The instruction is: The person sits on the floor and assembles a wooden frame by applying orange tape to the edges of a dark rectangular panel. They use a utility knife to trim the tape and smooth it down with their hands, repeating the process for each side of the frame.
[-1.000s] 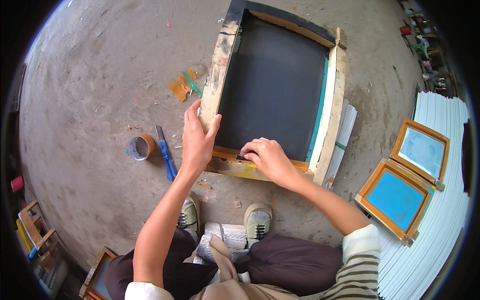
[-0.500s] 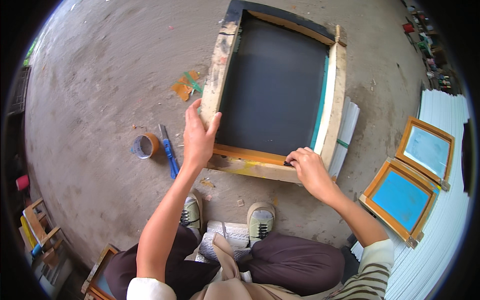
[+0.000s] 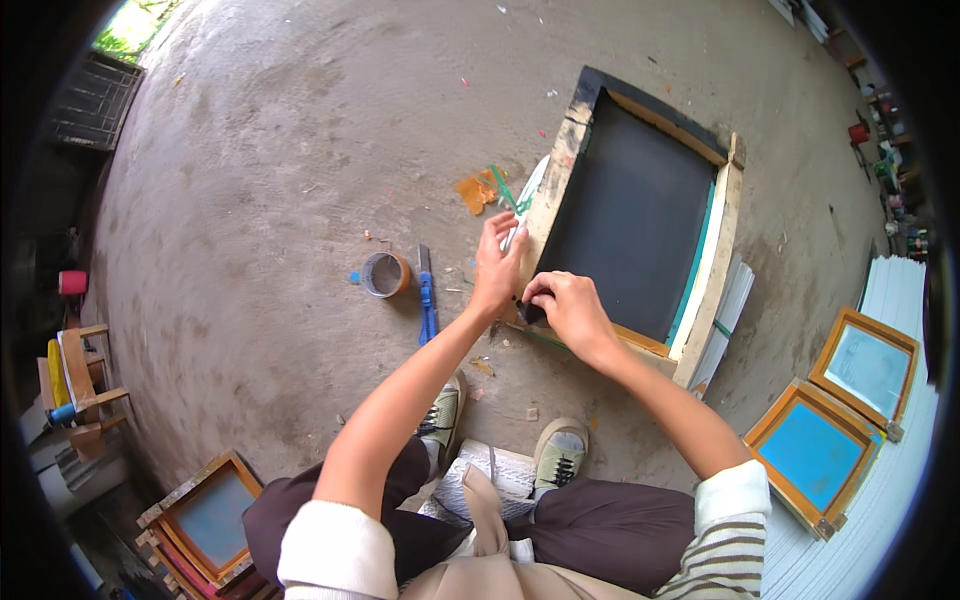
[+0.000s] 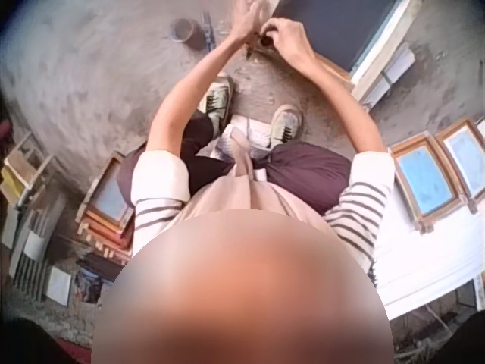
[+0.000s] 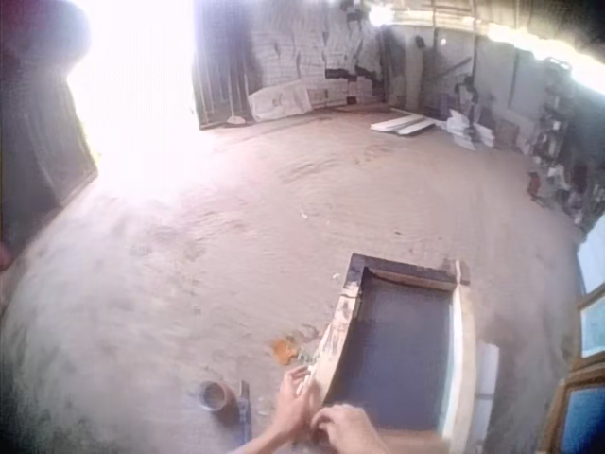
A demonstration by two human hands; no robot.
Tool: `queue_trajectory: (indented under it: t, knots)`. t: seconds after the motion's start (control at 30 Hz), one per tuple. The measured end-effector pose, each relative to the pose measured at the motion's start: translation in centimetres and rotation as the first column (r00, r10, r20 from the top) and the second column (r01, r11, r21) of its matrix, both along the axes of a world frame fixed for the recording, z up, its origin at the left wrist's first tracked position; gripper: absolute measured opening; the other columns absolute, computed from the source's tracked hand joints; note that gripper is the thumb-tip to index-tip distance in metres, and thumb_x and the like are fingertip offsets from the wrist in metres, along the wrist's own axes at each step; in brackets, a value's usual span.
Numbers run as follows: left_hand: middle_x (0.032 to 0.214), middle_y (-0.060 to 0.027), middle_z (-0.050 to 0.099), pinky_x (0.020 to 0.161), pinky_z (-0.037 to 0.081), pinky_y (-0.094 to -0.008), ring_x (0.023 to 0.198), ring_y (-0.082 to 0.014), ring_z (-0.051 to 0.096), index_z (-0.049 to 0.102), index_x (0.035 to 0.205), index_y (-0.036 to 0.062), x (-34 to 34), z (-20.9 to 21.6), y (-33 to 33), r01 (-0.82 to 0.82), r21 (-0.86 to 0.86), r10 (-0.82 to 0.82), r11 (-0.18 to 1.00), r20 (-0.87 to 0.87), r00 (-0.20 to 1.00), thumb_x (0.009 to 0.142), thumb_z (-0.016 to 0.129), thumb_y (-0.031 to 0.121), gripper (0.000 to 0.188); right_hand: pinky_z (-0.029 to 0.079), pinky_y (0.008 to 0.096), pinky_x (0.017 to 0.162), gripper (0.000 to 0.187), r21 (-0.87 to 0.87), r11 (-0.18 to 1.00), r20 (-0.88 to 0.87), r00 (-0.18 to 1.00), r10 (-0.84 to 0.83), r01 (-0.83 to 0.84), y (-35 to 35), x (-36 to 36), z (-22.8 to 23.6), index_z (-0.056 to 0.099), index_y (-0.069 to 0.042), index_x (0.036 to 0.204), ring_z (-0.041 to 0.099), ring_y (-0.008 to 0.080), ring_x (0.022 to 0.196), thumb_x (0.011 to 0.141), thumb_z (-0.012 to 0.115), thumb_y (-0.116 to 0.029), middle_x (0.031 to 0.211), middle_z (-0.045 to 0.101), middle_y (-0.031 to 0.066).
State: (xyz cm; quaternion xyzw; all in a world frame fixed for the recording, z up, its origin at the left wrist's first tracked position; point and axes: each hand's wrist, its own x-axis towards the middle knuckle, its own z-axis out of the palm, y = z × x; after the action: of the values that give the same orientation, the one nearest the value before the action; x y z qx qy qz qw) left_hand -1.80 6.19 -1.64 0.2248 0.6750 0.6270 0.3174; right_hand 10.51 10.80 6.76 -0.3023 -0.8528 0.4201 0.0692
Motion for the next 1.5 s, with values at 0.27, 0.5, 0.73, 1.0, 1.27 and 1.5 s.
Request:
queue_trajectory:
  t: [0.27, 0.5, 0.73, 1.0, 1.27, 1.5]
  knots:
    - [0.120, -0.0180, 0.058, 0.096, 0.042, -0.0373, 0.114, -0.0262, 0.056, 0.050, 0.122, 0.0001, -9.0, 5.1, -7.0, 0.181, -0.389, -0.293, 0.904, -0.253, 0.922, 0.098, 0.049, 0.030, 0.039, 0.052, 0.0333, 0.073, 0.011, 0.055, 0.995, -0.083, 0.994, -0.076, 0.081, 0.9, -8.1, 3.7, 0.062, 0.004, 0.090, 0.068, 0.0250, 0.079, 0.079, 0.061, 0.003, 0.084, 0.068, 0.0158]
    - [0.108, -0.0113, 0.059, 0.094, 0.040, -0.0399, 0.107, -0.0253, 0.053, 0.058, 0.112, 0.0066, -14.4, 0.7, -15.5, -0.013, -0.554, -0.358, 0.833, -0.556, 0.750, 0.090, 0.060, 0.027, 0.031, 0.052, 0.0375, 0.071, 0.011, 0.010, 0.999, -0.018, 0.999, -0.045, 0.045, -1.3, -14.0, -4.9, 0.062, 0.003, 0.085, 0.065, 0.0295, 0.074, 0.076, 0.056, 0.005, 0.087, 0.063, 0.0196]
    - [0.100, -0.0033, 0.059, 0.103, 0.028, -0.0461, 0.102, -0.0205, 0.054, 0.067, 0.099, 0.0137, -13.3, -5.5, -17.9, -0.038, -0.713, -0.667, 0.700, -0.672, 0.322, 0.078, 0.071, 0.028, 0.026, 0.052, 0.0336, 0.068, 0.012, -0.050, 0.999, 0.008, 1.000, -0.014, 0.015, -2.5, -13.7, -7.1, 0.061, 0.004, 0.091, 0.067, 0.0245, 0.074, 0.083, 0.054, 0.000, 0.095, 0.061, 0.0167]
    - [0.093, 0.0078, 0.065, 0.112, 0.019, -0.0554, 0.091, -0.0128, 0.057, 0.070, 0.093, 0.0193, -11.6, -1.0, -14.1, -0.043, -0.397, -0.382, 0.917, -0.902, 0.200, 0.075, 0.072, 0.012, 0.019, 0.050, 0.0381, 0.075, 0.015, -0.069, 0.997, -0.092, 0.994, -0.051, 0.045, -3.4, -8.4, 1.5, 0.064, 0.000, 0.099, 0.063, 0.0306, 0.084, 0.088, 0.056, -0.006, 0.099, 0.063, 0.0149]
    - [0.099, 0.0132, 0.063, 0.117, 0.018, -0.0529, 0.102, -0.0079, 0.056, 0.068, 0.104, 0.0279, -6.5, 17.2, -6.8, 0.368, 0.021, 0.049, 0.929, -0.997, -0.067, 0.078, 0.068, 0.019, 0.027, 0.049, 0.0352, 0.082, 0.025, 0.269, 0.937, -0.235, 0.959, -0.160, 0.222, -4.3, 4.1, 18.9, 0.060, -0.002, 0.113, 0.062, 0.0286, 0.094, 0.089, 0.056, -0.006, 0.110, 0.061, 0.0134]
    - [0.103, 0.0154, 0.060, 0.117, 0.022, -0.0503, 0.107, -0.0049, 0.054, 0.064, 0.113, 0.0319, -0.3, 30.3, -9.7, 0.566, 0.155, 0.329, 0.809, -0.919, -0.218, 0.075, 0.071, 0.025, 0.038, 0.045, 0.0299, 0.097, 0.033, -0.235, 0.919, -0.585, 0.709, -0.393, 0.316, -10.1, 10.4, 26.5, 0.056, 0.001, 0.124, 0.057, 0.0153, 0.106, 0.092, 0.056, -0.009, 0.116, 0.061, 0.0090]
